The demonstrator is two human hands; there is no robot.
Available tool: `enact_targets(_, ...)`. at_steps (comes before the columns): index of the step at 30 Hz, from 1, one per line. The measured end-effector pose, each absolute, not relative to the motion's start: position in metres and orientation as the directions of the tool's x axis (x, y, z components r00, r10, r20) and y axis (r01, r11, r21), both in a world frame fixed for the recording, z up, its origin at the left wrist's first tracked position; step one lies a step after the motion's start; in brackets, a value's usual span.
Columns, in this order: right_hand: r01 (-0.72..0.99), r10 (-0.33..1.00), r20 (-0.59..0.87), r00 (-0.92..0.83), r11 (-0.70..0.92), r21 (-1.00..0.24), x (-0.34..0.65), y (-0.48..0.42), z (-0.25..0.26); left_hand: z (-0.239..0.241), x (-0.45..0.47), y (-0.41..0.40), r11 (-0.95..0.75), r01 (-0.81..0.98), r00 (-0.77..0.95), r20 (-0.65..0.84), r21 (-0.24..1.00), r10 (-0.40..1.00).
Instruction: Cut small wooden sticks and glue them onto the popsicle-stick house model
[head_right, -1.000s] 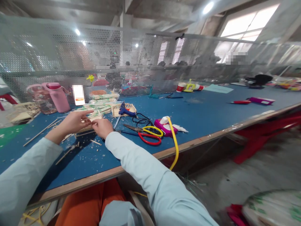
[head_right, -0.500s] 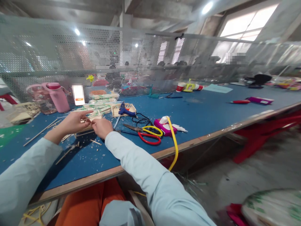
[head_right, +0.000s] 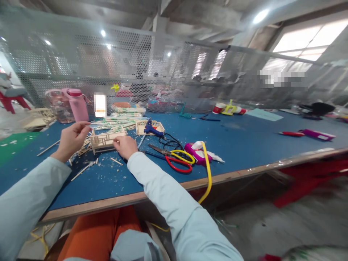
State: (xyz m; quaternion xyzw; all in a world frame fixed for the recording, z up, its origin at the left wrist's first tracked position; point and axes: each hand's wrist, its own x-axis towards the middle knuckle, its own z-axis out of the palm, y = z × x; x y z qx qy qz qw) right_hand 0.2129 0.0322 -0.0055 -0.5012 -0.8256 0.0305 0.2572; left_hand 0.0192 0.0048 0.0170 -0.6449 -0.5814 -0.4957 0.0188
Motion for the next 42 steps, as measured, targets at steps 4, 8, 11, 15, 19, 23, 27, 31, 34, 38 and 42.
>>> enact_targets(4,0.803,0.839,0.396,-0.373,0.506,-0.315,0.213,0.033,-0.007,0.008,0.018,0.007,-0.307,0.761,-0.149,0.615,0.571,0.774)
enact_targets(8,0.797,0.838,0.396,-0.376,0.510,-0.324,0.214,0.034,-0.008,0.005,0.017,0.005,-0.342,0.667,-0.151,0.570,0.662,0.807)
enact_targets(11,0.790,0.838,0.396,-0.376,0.513,-0.334,0.214,0.034,-0.009,0.004,0.016,0.004,-0.382,0.575,-0.119,0.536,0.723,0.836)
enact_targets(15,0.787,0.840,0.395,-0.371,0.510,-0.346,0.214,0.035,-0.009,0.002,0.013,0.003,-0.394,0.528,-0.093,0.512,0.753,0.854)
enact_targets(19,0.786,0.832,0.409,-0.373,0.518,-0.337,0.214,0.036,-0.010,-0.001,0.010,0.005,-0.418,0.605,-0.002,0.527,0.677,0.850)
enact_targets(23,0.788,0.826,0.417,-0.380,0.525,-0.322,0.215,0.036,-0.011,-0.005,0.009,0.007,-0.442,0.654,0.075,0.528,0.614,0.846)
enact_targets(27,0.789,0.827,0.415,-0.378,0.523,-0.323,0.215,0.037,-0.011,-0.009,0.008,0.009,-0.464,0.668,0.134,0.519,0.582,0.844)
enact_targets(31,0.794,0.833,0.405,-0.377,0.516,-0.322,0.215,0.037,-0.010,-0.010,0.007,0.010,-0.470,0.678,0.146,0.523,0.565,0.840)
enact_targets(34,0.798,0.834,0.401,-0.380,0.515,-0.313,0.214,0.036,-0.010,-0.010,0.008,0.009,-0.465,0.683,0.141,0.523,0.562,0.840)
enact_targets(38,0.797,0.829,0.402,-0.388,0.521,-0.306,0.214,0.035,-0.010,-0.008,0.009,0.008,-0.467,0.681,0.147,0.521,0.563,0.841)
enact_targets(42,0.796,0.839,0.396,-0.374,0.509,-0.328,0.214,0.035,-0.008,-0.009,0.009,0.008,-0.465,0.679,0.145,0.517,0.568,0.843)
